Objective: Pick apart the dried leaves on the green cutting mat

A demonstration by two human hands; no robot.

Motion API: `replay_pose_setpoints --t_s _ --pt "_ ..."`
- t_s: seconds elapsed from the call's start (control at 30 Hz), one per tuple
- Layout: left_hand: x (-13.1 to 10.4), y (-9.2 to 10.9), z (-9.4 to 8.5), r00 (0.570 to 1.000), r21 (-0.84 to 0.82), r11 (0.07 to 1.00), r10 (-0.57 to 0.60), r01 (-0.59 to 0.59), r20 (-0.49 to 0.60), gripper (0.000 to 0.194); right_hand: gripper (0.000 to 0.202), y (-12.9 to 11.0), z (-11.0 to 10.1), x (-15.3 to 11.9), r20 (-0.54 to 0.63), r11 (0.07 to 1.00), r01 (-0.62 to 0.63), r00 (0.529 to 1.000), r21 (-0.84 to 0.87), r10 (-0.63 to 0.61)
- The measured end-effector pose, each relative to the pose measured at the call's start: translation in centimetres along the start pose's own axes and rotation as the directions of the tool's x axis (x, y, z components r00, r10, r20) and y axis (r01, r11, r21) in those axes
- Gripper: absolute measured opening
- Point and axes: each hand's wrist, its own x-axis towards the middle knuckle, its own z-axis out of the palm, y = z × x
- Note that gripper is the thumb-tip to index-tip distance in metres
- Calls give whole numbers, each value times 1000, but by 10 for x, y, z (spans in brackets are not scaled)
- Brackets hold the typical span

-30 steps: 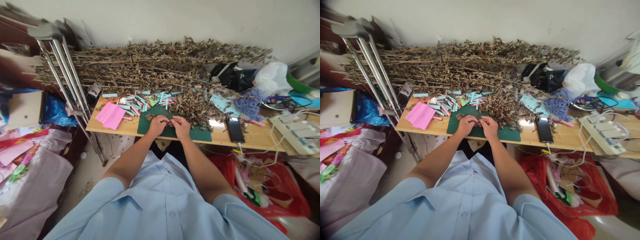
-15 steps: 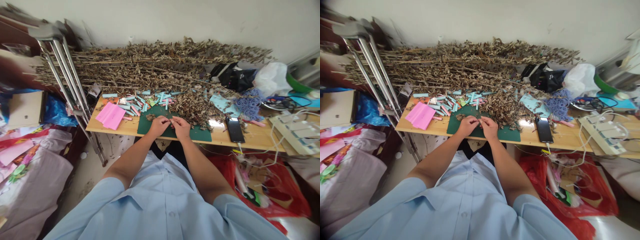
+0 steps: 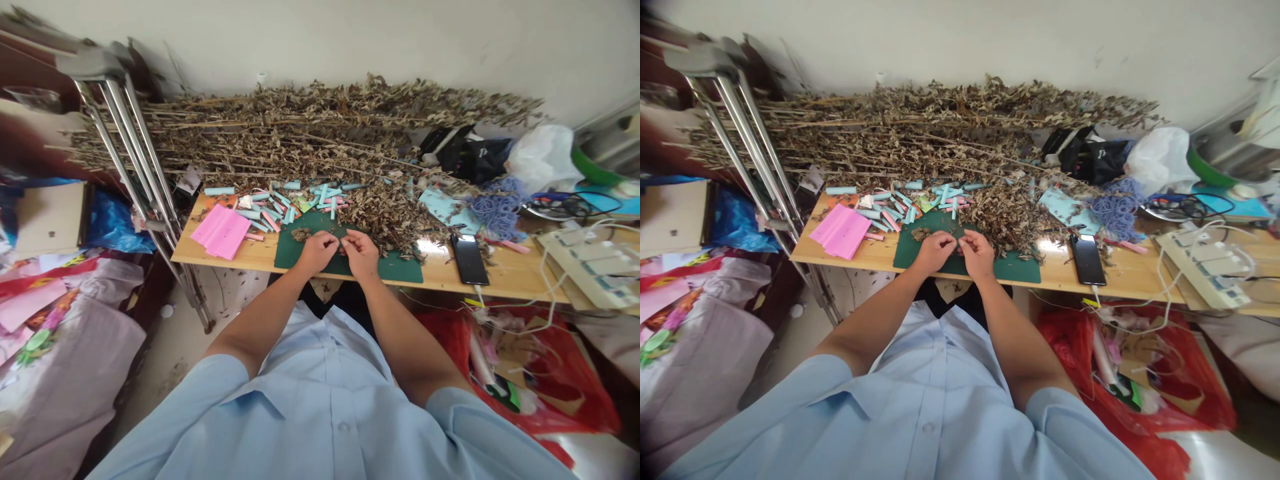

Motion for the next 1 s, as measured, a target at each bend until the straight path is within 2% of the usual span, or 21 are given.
replay_pose_setpoints --t_s 0.4,1.0 --pt "1 0 0 1000 7 1000 18 -18 22 11 39 -3 1 -2 -1 999 34 999 -41 -35" --pt "1 -2 0 1000 -67 998 -14 13 -23 12 36 0 -1 -2 53 998 42 998 -42 -40"
